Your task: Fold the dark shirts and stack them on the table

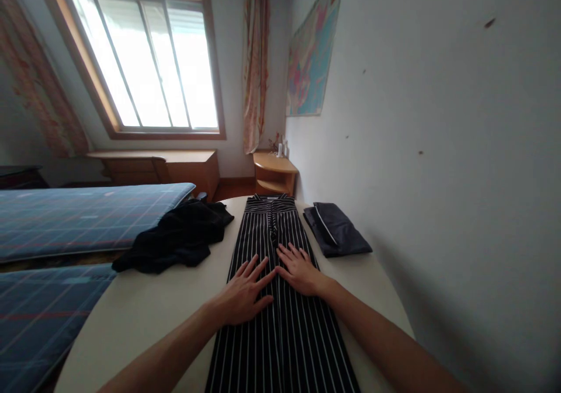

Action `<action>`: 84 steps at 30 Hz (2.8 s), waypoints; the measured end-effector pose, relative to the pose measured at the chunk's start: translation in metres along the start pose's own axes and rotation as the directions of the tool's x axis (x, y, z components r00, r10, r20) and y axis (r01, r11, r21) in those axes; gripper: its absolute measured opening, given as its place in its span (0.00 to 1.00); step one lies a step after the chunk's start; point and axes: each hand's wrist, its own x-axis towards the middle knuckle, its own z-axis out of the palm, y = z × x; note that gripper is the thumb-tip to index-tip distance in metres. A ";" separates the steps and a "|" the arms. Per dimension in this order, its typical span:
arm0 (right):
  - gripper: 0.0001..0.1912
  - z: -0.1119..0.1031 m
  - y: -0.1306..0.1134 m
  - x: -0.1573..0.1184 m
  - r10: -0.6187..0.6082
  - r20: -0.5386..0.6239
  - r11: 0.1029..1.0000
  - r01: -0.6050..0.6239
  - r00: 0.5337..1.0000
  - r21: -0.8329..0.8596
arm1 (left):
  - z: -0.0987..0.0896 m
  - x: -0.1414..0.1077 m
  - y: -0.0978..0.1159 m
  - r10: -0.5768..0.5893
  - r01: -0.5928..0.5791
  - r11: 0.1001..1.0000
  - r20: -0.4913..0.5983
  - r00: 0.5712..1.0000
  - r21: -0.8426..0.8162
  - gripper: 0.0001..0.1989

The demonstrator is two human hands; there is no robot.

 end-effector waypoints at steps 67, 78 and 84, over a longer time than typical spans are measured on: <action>0.25 0.007 -0.105 -0.196 -0.046 -0.038 0.997 0.049 0.998 0.066 | -0.011 -0.161 0.121 -0.115 0.109 0.987 0.045 0.992 0.121 0.15; 0.13 -0.029 -0.081 -0.191 -0.076 0.129 0.987 0.092 0.989 -0.131 | -0.033 -0.142 0.084 -0.088 0.082 0.994 0.091 0.992 0.075 0.11; 0.09 -0.058 -0.086 -0.193 -0.174 0.410 0.976 0.214 0.895 -0.052 | -0.052 -0.151 0.088 0.078 -0.065 0.995 0.167 0.983 -0.080 0.07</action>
